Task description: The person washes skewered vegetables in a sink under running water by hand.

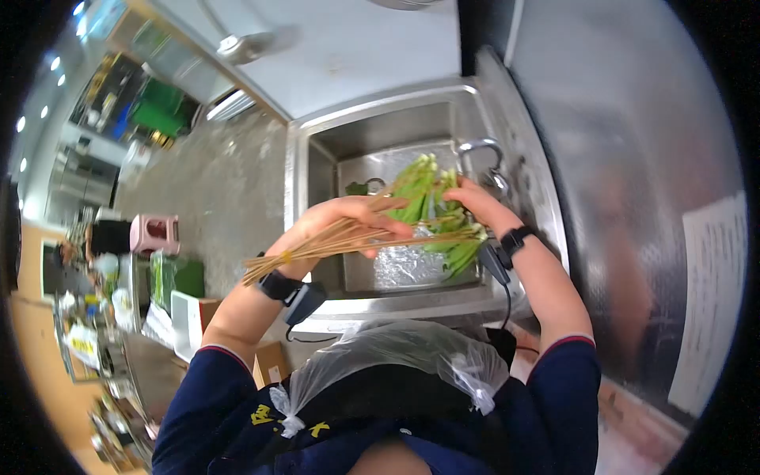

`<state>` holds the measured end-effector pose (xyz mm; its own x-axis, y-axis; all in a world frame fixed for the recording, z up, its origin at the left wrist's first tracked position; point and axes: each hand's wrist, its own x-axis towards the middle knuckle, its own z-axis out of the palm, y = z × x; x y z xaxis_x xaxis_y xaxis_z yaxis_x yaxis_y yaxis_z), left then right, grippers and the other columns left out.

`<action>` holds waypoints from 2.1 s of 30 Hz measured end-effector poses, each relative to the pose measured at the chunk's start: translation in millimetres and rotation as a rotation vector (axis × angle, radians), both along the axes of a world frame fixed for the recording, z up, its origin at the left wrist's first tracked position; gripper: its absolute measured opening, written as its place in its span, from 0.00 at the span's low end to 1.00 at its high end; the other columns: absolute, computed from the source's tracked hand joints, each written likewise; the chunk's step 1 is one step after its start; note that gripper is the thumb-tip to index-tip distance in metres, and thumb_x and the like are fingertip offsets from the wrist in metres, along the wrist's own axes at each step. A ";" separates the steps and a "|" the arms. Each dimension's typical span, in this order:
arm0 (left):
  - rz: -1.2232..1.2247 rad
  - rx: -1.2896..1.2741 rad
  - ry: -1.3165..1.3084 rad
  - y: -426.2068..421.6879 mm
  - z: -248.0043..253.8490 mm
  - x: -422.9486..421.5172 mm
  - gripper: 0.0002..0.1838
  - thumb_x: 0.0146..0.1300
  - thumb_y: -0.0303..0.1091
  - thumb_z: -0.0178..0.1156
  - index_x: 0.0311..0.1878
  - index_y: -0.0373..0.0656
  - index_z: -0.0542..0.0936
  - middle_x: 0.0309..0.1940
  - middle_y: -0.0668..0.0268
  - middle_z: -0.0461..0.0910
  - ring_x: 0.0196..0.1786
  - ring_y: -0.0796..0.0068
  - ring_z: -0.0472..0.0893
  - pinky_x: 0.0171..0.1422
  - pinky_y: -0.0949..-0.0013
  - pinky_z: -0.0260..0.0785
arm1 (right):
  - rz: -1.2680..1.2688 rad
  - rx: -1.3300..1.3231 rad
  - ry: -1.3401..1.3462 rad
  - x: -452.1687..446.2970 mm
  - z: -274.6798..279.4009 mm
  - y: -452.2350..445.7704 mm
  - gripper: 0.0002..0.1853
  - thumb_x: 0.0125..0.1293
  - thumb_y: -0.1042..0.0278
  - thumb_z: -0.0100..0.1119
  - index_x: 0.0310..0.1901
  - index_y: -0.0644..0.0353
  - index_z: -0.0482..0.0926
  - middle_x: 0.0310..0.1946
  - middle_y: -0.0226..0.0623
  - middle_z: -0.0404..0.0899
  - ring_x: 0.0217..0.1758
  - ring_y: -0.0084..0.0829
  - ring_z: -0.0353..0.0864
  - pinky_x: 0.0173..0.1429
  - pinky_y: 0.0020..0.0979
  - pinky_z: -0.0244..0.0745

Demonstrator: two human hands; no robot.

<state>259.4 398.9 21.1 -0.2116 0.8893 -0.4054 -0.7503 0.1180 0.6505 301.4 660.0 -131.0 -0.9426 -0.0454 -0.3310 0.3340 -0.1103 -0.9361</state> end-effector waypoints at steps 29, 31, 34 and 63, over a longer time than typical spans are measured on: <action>0.135 0.095 0.032 -21.7 -11.4 17.9 0.18 0.46 0.26 0.52 0.42 0.26 0.70 0.38 0.38 0.74 0.41 0.49 0.78 0.44 0.57 0.74 | -0.182 0.229 0.188 -6.8 -29.1 -1.8 0.24 0.51 0.73 0.58 0.51 0.67 0.66 0.46 0.36 0.72 0.46 0.29 0.70 0.52 0.28 0.64; 0.146 0.100 0.040 -23.5 -4.6 20.9 0.17 0.46 0.26 0.52 0.40 0.25 0.71 0.38 0.38 0.74 0.41 0.49 0.78 0.43 0.57 0.74 | -0.158 0.275 0.181 -10.0 -38.5 8.5 0.24 0.51 0.73 0.59 0.52 0.67 0.66 0.46 0.37 0.71 0.46 0.29 0.71 0.52 0.28 0.64; 0.161 0.117 0.061 -25.0 -1.3 22.8 0.16 0.46 0.27 0.52 0.38 0.25 0.72 0.38 0.39 0.75 0.41 0.50 0.78 0.43 0.57 0.74 | -0.137 0.279 0.204 -11.9 -43.1 14.9 0.25 0.52 0.73 0.59 0.52 0.68 0.66 0.46 0.37 0.71 0.46 0.29 0.70 0.52 0.28 0.64; 0.015 0.078 -0.057 -3.8 -34.4 15.3 0.31 0.55 0.36 0.50 0.63 0.42 0.55 0.44 0.41 0.73 0.47 0.50 0.76 0.44 0.58 0.73 | -0.193 0.231 0.137 4.0 -28.9 3.4 0.24 0.56 0.67 0.58 0.54 0.66 0.65 0.49 0.35 0.69 0.50 0.28 0.68 0.55 0.28 0.61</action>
